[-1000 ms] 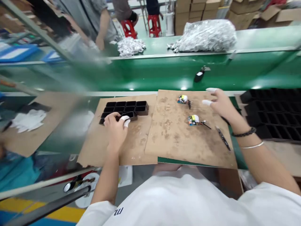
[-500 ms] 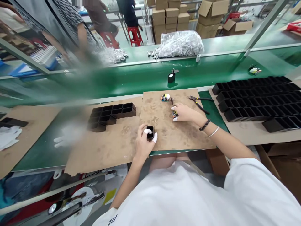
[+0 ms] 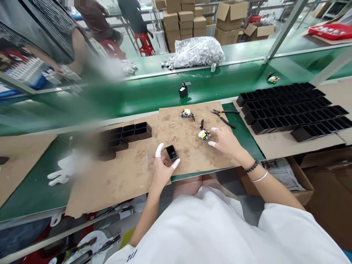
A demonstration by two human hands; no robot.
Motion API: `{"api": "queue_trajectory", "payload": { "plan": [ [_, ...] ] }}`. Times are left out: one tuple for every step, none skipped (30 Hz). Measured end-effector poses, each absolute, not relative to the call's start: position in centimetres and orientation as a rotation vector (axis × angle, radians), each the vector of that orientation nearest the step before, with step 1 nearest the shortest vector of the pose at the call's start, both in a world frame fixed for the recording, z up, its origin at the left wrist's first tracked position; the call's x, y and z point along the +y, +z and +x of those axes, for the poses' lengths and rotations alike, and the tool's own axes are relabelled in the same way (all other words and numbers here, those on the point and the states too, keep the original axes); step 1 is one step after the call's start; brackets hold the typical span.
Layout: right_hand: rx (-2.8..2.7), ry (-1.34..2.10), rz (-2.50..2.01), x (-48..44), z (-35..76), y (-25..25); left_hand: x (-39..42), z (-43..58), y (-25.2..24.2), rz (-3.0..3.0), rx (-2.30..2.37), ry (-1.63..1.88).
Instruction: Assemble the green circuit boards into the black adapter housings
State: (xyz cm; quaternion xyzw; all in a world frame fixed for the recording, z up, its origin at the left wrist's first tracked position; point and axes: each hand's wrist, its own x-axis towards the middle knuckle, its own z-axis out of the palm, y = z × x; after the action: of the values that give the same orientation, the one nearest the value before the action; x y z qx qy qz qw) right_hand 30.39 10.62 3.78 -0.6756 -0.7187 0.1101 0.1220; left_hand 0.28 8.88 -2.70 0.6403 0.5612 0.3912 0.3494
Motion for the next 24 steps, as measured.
{"api": "queue_trajectory", "payload": {
  "plan": [
    [-2.079,0.347,-2.053,10.9,29.8,3.9,9.0,0.2,-2.7,1.630,1.436,0.994],
    [-2.071,0.375,-2.111,11.5,29.2,4.0,9.2,0.1,-2.7,1.613,1.422,0.980],
    [-2.068,0.401,-2.148,12.1,28.6,4.1,9.4,0.1,-2.7,1.604,1.411,0.964],
    [-2.066,0.423,-2.164,12.9,28.1,4.2,9.7,0.0,-2.8,1.595,1.404,0.947],
    [-2.062,0.441,-2.166,13.6,27.7,4.4,9.9,0.0,-2.8,1.583,1.399,0.931],
    [-2.056,0.460,-2.158,14.3,27.5,4.5,10.1,0.0,-2.9,1.565,1.394,0.924],
    [-2.048,0.489,-2.145,15.0,27.5,4.6,10.2,0.0,-3.0,1.546,1.387,0.927],
    [-2.037,0.531,-2.125,15.5,27.6,4.7,10.2,0.1,-3.0,1.525,1.375,0.940],
    [-2.027,0.589,-2.092,15.8,27.7,4.8,10.2,0.2,-2.8,1.505,1.357,0.961],
    [-2.019,0.656,-2.049,16.0,27.9,4.9,10.0,0.2,-2.5,1.489,1.338,0.988],
    [-2.024,0.721,-2.001,15.9,28.0,4.9,9.7,0.3,-2.1,1.486,1.323,1.015],
    [-2.014,0.808,-1.924,15.6,27.9,5.0,9.4,0.4,-1.4,1.498,1.313,1.038],
    [-1.966,0.924,-1.806,15.0,27.7,5.1,9.0,0.5,-0.6,1.525,1.309,1.057],
    [-1.870,1.053,-1.655,14.1,27.3,5.2,8.5,0.5,0.4,1.565,1.306,1.075],
    [-1.734,1.172,-1.488,13.1,26.8,5.4,8.1,0.6,1.4,1.612,1.301,1.091],
    [-1.574,1.264,-1.322,12.0,26.1,5.8,7.7,0.6,2.5,1.658,1.288,1.106],
    [-1.424,1.319,-1.179,10.8,25.3,6.2,7.3,0.6,3.5,1.700,1.266,1.119],
    [-1.321,1.334,-1.081,9.6,24.5,6.8,6.9,0.6,4.4,1.737,1.240,1.134],
    [-1.283,1.316,-1.020,8.5,23.7,7.5,6.6,0.6,5.3,1.773,1.210,1.150],
    [-1.293,1.286,-0.973,7.6,23.0,8.2,6.3,0.6,5.9,1.807,1.180,1.169],
    [-1.339,1.241,-0.927,6.8,22.5,8.9,6.1,0.7,6.5,1.839,1.149,1.190],
    [-1.410,1.183,-0.877,6.2,22.0,9.7,5.9,0.7,6.9,1.868,1.121,1.213],
    [-1.497,1.114,-0.829,5.8,21.7,10.3,5.7,0.7,7.3,1.892,1.100,1.239],
    [-1.585,1.035,-0.791,5.5,21.6,10.8,5.5,0.7,7.6,1.914,1.087,1.263]
  ]
}}
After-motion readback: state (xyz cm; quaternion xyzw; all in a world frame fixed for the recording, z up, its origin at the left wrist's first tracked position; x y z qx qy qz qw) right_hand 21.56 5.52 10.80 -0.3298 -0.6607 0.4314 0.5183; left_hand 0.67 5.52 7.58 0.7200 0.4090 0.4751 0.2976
